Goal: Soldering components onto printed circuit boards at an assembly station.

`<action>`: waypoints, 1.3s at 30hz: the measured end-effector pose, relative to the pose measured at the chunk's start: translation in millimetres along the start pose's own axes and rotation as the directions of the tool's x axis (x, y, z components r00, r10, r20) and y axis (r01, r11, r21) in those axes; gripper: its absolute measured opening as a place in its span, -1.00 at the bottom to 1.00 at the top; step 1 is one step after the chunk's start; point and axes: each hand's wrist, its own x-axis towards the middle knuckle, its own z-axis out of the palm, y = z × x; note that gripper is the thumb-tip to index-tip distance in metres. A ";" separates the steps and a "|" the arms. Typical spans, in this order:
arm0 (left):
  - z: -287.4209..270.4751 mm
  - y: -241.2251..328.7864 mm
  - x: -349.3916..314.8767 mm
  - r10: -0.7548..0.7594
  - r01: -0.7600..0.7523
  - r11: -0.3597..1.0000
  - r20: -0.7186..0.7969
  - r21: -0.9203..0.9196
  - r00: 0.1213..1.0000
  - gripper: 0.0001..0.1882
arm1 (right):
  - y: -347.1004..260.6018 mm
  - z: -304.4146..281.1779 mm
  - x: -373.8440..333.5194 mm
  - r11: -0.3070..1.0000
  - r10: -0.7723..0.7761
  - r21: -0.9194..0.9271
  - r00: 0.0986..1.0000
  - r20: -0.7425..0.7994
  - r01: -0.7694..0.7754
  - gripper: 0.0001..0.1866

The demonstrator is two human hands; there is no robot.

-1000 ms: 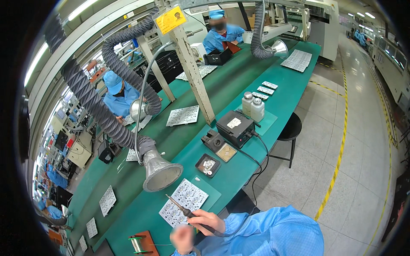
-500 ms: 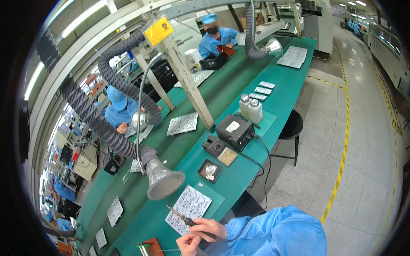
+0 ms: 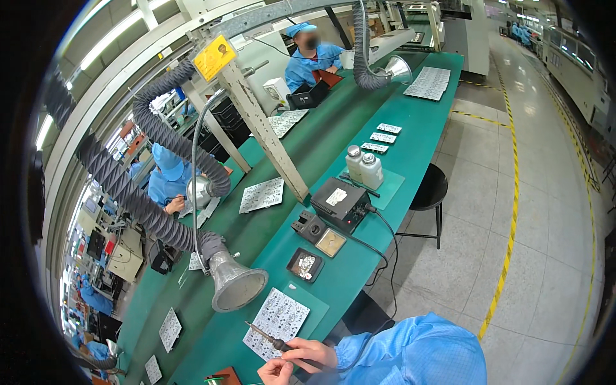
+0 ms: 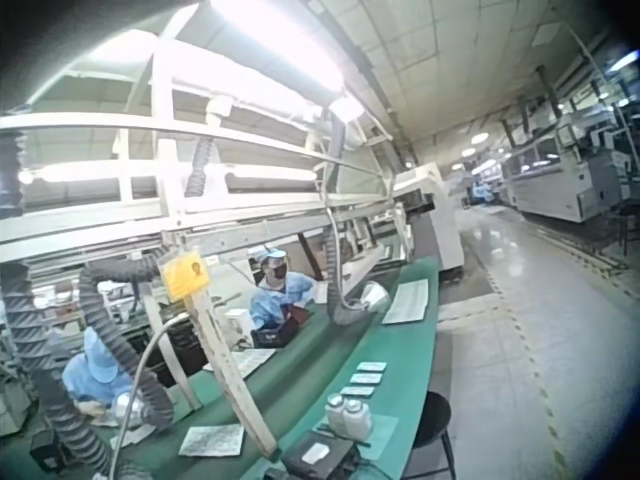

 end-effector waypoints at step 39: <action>23.7 38.5 11.3 0.631 -0.599 0.524 0.197 0.606 0.750 -0.78 | -10.7 -15.7 17.4 0.992 0.071 -0.105 0.997 -0.043 -0.075 -0.50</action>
